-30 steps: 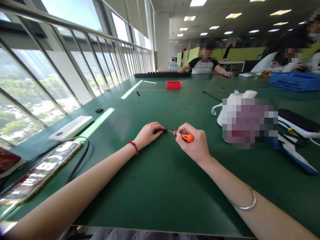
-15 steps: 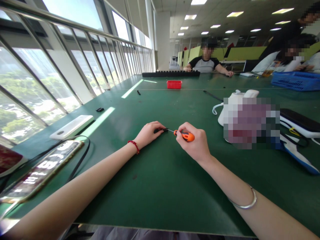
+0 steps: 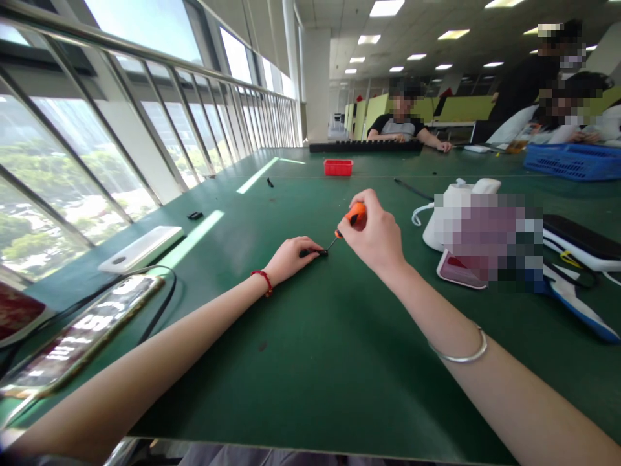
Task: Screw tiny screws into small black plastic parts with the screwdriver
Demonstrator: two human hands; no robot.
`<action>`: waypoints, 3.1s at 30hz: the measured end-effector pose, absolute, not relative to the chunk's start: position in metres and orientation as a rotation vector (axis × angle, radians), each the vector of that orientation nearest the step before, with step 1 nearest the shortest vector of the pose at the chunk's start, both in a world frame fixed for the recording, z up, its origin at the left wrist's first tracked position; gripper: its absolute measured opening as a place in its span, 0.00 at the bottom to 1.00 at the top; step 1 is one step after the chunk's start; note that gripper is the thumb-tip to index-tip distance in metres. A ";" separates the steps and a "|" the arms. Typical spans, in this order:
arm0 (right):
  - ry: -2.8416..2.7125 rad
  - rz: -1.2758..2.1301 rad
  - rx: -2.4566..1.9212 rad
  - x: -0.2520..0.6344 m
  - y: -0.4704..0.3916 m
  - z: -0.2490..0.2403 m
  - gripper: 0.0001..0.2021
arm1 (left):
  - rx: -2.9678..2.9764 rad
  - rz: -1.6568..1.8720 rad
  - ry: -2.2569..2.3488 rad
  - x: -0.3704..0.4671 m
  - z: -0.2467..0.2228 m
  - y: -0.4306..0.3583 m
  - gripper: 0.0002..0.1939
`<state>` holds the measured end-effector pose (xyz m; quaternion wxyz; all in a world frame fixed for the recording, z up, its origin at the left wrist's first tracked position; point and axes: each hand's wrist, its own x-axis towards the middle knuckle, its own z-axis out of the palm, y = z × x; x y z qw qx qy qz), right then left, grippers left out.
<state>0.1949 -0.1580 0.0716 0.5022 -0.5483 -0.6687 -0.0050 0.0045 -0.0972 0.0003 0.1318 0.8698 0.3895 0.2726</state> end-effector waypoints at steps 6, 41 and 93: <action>-1.763 -0.112 -1.527 0.186 -0.121 0.102 0.19 | 2.260 0.849 1.058 0.003 -0.003 -0.087 0.08; -1.966 -0.125 -1.689 0.188 -0.124 0.119 0.15 | 2.733 0.726 1.599 0.011 -0.007 -0.106 0.42; -2.052 -0.118 -1.528 0.183 -0.124 0.117 0.15 | 2.357 0.834 1.581 0.000 -0.003 -0.100 0.07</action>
